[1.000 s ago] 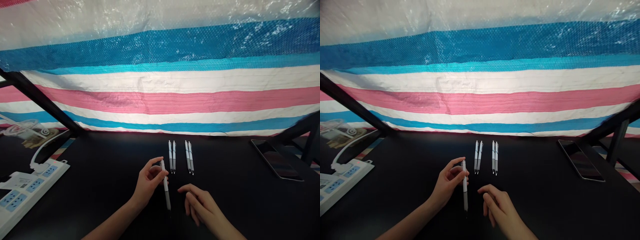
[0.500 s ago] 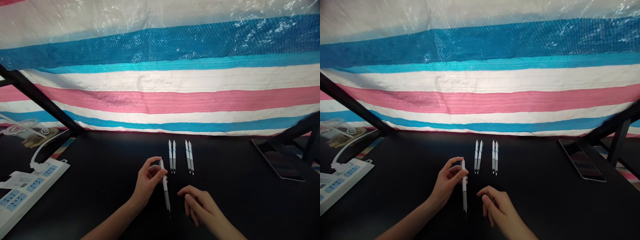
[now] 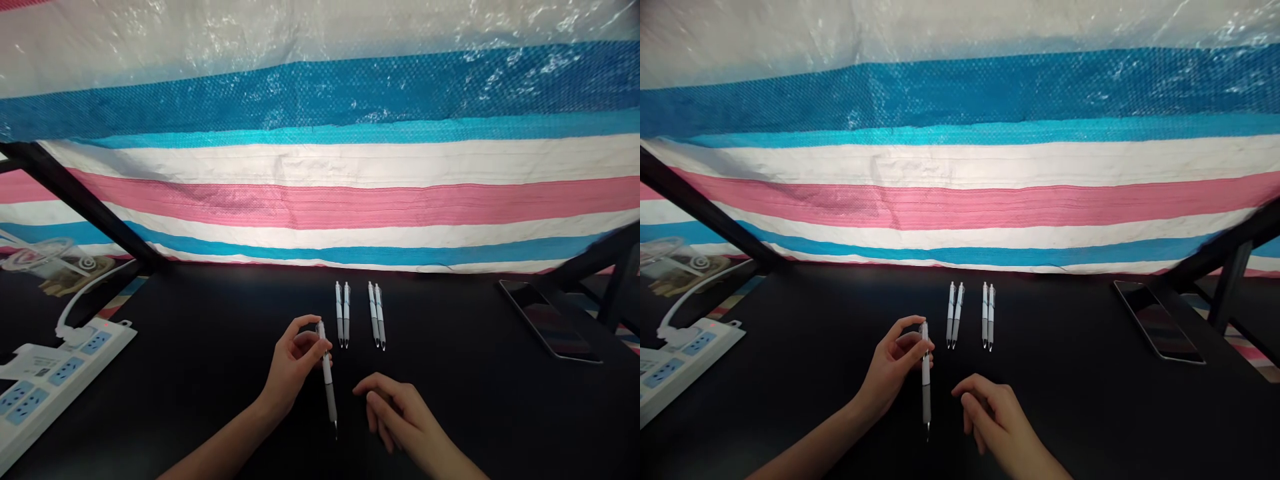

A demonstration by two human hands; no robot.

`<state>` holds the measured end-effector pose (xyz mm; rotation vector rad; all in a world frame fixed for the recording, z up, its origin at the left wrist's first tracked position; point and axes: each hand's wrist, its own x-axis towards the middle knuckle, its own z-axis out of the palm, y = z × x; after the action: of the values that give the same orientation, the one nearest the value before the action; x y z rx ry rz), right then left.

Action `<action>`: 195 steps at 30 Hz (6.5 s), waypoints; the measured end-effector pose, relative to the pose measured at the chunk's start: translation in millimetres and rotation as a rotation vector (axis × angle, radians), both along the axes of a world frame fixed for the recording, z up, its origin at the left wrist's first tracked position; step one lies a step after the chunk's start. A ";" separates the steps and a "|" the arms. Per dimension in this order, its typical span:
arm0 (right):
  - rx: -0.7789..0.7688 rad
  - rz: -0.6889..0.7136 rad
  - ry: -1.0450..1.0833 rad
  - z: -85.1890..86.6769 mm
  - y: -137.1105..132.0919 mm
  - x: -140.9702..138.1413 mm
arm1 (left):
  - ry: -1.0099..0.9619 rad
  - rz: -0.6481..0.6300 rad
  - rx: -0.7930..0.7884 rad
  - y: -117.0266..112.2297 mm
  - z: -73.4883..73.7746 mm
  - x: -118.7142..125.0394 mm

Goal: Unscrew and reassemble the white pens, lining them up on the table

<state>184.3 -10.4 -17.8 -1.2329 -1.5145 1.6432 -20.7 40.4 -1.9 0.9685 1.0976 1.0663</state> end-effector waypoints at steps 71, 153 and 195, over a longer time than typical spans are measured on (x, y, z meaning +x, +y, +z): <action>0.056 -0.162 0.078 -9.2 7.2 17.9 | 0.078 -0.053 -0.092 -27.9 1.7 0.8; 0.564 -0.128 -0.249 -7.9 0.1 29.4 | -0.006 -0.154 -0.132 -29.4 -10.7 -4.1; 0.514 -0.053 -0.254 -0.3 2.1 22.2 | 0.003 -0.096 -0.117 -26.9 -3.3 -1.8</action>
<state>206.4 -8.3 -18.1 -1.2004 -1.8866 0.9923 -22.5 13.5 -5.3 0.9207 1.0931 0.9133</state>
